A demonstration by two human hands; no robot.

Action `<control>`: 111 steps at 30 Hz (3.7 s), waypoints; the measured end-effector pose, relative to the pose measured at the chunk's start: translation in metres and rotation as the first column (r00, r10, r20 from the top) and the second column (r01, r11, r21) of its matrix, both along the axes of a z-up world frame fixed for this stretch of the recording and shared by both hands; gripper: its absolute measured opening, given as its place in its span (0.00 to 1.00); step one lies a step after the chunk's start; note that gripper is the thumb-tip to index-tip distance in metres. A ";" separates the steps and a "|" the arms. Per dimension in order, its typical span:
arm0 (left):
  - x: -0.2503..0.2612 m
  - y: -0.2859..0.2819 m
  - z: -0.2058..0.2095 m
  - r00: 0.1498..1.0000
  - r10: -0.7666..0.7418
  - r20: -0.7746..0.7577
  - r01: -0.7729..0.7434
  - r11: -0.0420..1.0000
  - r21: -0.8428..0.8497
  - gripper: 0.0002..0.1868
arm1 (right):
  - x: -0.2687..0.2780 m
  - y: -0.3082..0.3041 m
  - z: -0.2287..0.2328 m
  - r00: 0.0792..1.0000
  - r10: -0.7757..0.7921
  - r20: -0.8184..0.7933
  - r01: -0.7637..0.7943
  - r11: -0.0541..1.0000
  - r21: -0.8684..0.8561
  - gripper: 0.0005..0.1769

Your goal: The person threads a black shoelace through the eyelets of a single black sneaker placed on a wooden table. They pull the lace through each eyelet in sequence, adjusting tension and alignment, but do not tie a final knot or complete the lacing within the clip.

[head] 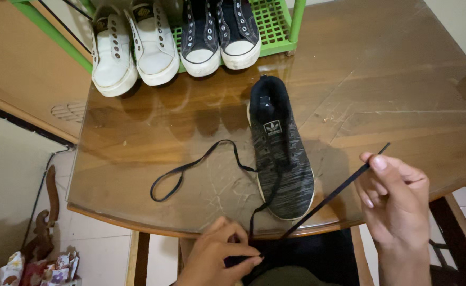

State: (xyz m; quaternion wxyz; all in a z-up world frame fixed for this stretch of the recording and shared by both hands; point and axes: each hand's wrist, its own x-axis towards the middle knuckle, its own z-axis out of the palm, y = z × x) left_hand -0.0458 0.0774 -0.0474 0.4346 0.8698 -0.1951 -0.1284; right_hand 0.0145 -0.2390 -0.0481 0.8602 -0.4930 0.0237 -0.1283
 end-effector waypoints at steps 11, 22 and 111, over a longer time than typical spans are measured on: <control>0.009 -0.065 0.024 0.957 0.192 0.219 -0.062 0.869 -0.491 0.17 | -0.048 0.064 -0.004 0.992 0.039 0.119 0.039 0.806 -0.590 0.02; 0.011 -0.087 -0.010 0.935 -0.133 -0.328 -0.258 0.377 -0.889 0.11 | -0.058 0.064 -0.022 0.995 -0.045 0.093 0.091 0.807 -0.584 0.03; 0.096 -0.101 0.031 0.825 0.404 0.396 -0.396 0.912 -0.107 0.06 | 0.045 0.048 -0.025 0.991 -0.132 0.023 0.127 0.876 -0.465 0.14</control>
